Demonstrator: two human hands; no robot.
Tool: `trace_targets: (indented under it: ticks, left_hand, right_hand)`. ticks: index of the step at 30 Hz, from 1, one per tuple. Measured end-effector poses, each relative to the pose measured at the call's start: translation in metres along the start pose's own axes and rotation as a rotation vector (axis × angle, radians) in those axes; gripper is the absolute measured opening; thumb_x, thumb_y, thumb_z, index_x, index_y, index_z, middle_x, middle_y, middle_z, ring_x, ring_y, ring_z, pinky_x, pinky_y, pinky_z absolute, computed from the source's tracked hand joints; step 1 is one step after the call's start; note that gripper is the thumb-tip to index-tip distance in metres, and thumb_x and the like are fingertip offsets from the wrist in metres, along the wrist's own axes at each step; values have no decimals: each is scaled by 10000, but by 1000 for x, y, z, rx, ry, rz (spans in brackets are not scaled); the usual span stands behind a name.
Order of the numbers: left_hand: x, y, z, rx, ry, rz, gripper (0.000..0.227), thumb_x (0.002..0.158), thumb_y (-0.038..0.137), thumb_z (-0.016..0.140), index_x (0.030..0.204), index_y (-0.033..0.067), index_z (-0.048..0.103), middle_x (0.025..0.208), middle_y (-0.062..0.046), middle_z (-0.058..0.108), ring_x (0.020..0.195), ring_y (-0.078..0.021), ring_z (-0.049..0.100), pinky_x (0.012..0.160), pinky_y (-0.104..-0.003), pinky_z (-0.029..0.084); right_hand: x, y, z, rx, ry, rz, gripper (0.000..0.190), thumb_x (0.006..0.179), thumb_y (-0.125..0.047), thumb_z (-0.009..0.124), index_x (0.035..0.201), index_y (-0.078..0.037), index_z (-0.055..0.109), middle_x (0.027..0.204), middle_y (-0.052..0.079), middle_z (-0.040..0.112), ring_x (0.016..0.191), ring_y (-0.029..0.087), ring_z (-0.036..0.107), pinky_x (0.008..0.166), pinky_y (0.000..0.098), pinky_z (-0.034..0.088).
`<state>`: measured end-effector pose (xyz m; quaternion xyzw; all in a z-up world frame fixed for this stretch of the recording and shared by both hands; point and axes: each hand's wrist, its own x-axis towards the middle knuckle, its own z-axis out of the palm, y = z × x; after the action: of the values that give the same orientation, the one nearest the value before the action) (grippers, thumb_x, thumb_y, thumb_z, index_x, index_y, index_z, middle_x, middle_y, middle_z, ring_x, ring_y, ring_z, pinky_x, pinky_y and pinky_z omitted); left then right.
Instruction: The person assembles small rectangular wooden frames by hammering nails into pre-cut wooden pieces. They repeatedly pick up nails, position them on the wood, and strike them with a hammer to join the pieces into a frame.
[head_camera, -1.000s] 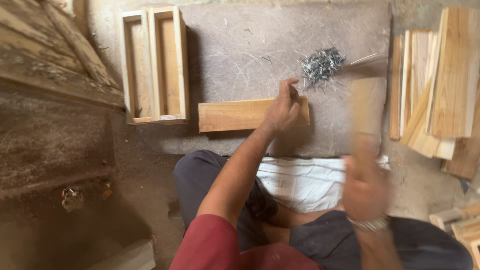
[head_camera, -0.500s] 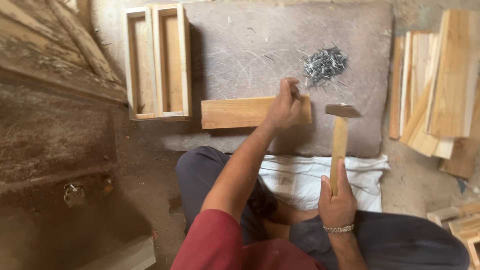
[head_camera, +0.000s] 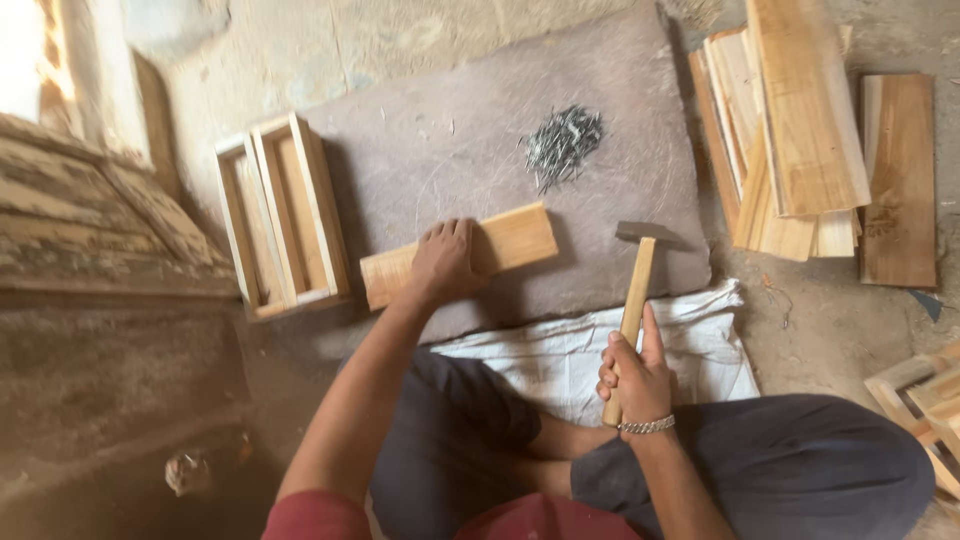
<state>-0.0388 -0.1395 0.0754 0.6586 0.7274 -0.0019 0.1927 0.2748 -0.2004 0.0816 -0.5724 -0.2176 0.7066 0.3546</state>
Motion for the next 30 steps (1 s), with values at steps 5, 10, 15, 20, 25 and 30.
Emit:
trace_targets:
  ticks: [5,10,15,20,25,30]
  left_hand:
    - [14,43,-3,-14,-156,-105,894,596,320,879,1348,45,482,1198,-140,622,1084,-310,630,985,-432,536]
    - [45,79,-1,-52,-143,12,942,608,483,939,1332,39,531,1236,-174,626,1135,-347,612,977,-451,491]
    - [119,59,9,-342,-18,-258,551,801,544,763,1034,45,757,930,-146,770,866,-249,754,780,-408,608]
    - [165,40,59,-296,-45,-233,301,830,415,728,912,139,816,871,-136,785,798,-239,758,766,-395,605]
    - [177,39,83,-9,-73,-124,273,874,277,644,979,78,799,1026,-160,747,988,-346,717,870,-460,587]
    - [171,20,66,-419,155,-243,225,885,192,658,967,19,775,970,-197,738,907,-326,709,802,-439,580]
  right_hand:
    - [5,-4,-3,65,0,13,780,952,-131,579,1651,-252,256,702,0,499,500,65,432,402,252,401]
    - [11,-7,-6,90,22,1,804,951,-127,575,1655,-252,207,694,9,499,496,82,436,404,270,410]
    - [16,0,-9,134,-5,-28,814,959,-130,574,1663,-230,178,682,9,486,493,80,437,398,269,403]
    - [32,26,-23,77,15,-29,795,956,-129,579,1648,-229,201,664,4,484,478,86,448,386,277,405]
    - [72,84,-34,-44,75,-180,839,966,-125,563,1692,-243,160,683,88,525,431,154,450,340,315,380]
    - [117,122,-41,-178,122,-253,945,924,-99,626,1730,-174,138,833,147,613,533,210,530,415,368,436]
